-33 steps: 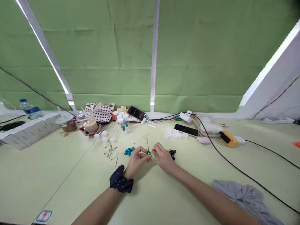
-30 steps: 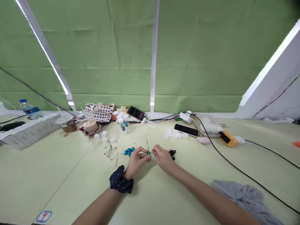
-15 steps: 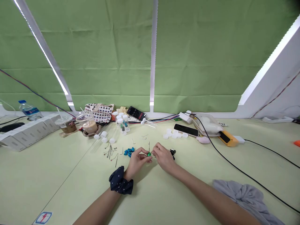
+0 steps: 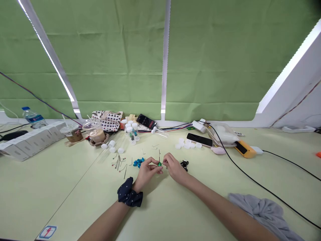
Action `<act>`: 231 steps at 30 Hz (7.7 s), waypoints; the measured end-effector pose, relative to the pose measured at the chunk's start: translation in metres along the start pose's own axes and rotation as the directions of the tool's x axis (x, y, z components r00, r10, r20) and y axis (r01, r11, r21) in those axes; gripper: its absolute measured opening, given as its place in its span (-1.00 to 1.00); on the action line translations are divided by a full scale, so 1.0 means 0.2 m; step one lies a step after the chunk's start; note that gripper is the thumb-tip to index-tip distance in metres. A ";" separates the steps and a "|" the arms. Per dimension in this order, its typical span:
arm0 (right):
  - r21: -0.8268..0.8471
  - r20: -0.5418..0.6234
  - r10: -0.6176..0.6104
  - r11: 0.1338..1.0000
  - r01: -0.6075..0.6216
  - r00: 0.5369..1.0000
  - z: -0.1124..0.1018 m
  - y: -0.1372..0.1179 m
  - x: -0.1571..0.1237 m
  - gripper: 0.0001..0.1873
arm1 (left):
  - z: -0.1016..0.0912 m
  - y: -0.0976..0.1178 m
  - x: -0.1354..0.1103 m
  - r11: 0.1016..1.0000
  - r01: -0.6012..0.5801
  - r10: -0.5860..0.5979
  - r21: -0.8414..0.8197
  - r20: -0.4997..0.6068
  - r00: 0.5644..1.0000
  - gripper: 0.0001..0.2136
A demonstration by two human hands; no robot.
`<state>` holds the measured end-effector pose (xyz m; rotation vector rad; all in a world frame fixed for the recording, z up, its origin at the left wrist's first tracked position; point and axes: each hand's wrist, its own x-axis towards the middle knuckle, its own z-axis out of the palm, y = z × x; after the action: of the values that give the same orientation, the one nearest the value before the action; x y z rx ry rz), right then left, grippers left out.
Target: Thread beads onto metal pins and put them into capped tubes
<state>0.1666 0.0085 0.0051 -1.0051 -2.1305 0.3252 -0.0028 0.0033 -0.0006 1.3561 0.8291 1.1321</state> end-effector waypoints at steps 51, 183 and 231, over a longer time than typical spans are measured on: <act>-0.220 0.061 -0.135 0.965 0.145 0.989 -0.02 0.02 -0.01 -0.75 | 0.00 0.04 0.00 1.000 -0.015 0.015 -0.023 -0.008 1.000 -0.76; 0.521 0.455 0.344 0.645 -0.559 0.821 -0.16 -0.04 0.06 -0.57 | -0.01 0.03 0.02 0.993 -0.049 0.056 -0.112 0.067 0.996 -0.78; -0.245 -0.039 0.033 0.969 -0.041 0.999 -0.08 -0.07 -0.01 -0.86 | 0.01 0.00 0.00 1.000 -0.017 0.018 -0.011 0.028 0.999 -0.80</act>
<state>0.1711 -0.0029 0.0229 -1.1829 -2.1592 0.0607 -0.0013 0.0037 -0.0002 1.3699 0.7913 1.1270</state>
